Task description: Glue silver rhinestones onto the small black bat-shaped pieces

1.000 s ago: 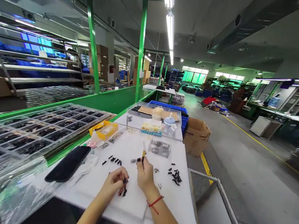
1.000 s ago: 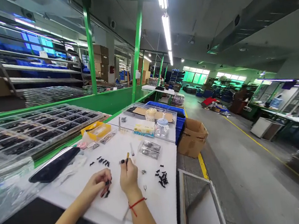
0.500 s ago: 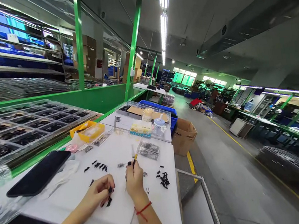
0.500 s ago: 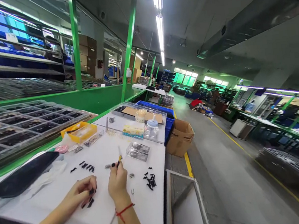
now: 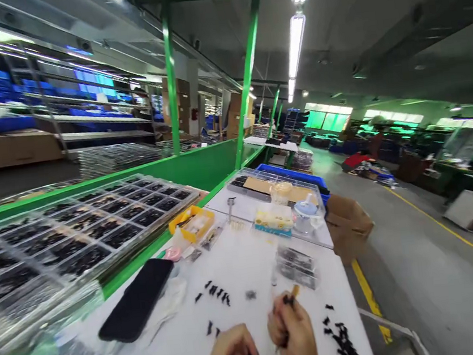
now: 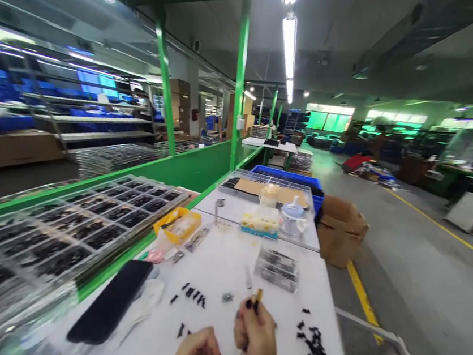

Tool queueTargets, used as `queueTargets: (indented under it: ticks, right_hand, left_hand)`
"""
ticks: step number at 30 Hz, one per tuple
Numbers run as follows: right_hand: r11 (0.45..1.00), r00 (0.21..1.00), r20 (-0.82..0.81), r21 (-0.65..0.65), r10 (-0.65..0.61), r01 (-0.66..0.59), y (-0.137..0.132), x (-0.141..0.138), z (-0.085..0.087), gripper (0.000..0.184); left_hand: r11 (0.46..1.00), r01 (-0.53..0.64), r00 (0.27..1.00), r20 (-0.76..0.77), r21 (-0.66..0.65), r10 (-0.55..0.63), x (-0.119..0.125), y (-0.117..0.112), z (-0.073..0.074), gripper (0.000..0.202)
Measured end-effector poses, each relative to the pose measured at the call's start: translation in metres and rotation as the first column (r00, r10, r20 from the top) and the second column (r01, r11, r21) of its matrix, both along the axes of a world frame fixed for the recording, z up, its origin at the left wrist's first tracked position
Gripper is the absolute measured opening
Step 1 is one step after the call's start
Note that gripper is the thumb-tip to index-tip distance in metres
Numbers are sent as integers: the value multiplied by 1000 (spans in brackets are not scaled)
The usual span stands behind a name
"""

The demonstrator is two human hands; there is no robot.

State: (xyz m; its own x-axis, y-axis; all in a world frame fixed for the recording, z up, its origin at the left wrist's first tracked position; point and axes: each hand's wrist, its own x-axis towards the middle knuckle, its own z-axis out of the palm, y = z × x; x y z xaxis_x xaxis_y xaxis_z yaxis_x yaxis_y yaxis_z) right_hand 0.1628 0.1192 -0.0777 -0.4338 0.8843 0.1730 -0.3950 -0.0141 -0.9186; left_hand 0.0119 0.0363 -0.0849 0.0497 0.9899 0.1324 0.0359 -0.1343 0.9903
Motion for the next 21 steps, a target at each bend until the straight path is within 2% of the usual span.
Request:
queueTargets:
  ticks: [4,7,9,12,14,16,18,21]
  right_hand:
    - [994,993,-80,-47,91,-95,0,1,5,46]
    - [987,988,-33,-56,152,-154,-8,-7,0,47]
    - [982,982,37,-45,187,-185,-12,-10,-2,44]
    - [977,966,143,-16,213,-213,-15,-9,-1,39]
    - [977,959,195,10,207,-213,-14,-7,1,39]
    - [977,953,231,39,194,-209,-14,-8,1,39]
    - [977,950,256,75,177,-202,-13,-11,0,40]
    - [967,950,286,175,128,-183,-13,-12,4,38]
  left_hand:
    - [999,2,994,-110,53,4,3,6,1,33]
    - [991,32,987,-163,128,-11,-4,-4,15,18]
    - [977,51,982,-187,207,-11,-13,-15,39,4]
    - [951,80,976,-218,297,-14,-29,-26,87,22]
    - [942,90,969,-246,323,-8,-35,-23,115,25]
    - [939,53,963,-267,340,43,-37,-10,133,19]
    - [935,3,956,-276,355,102,-38,11,137,14]
    - [930,-81,947,-263,357,184,-43,47,127,13]
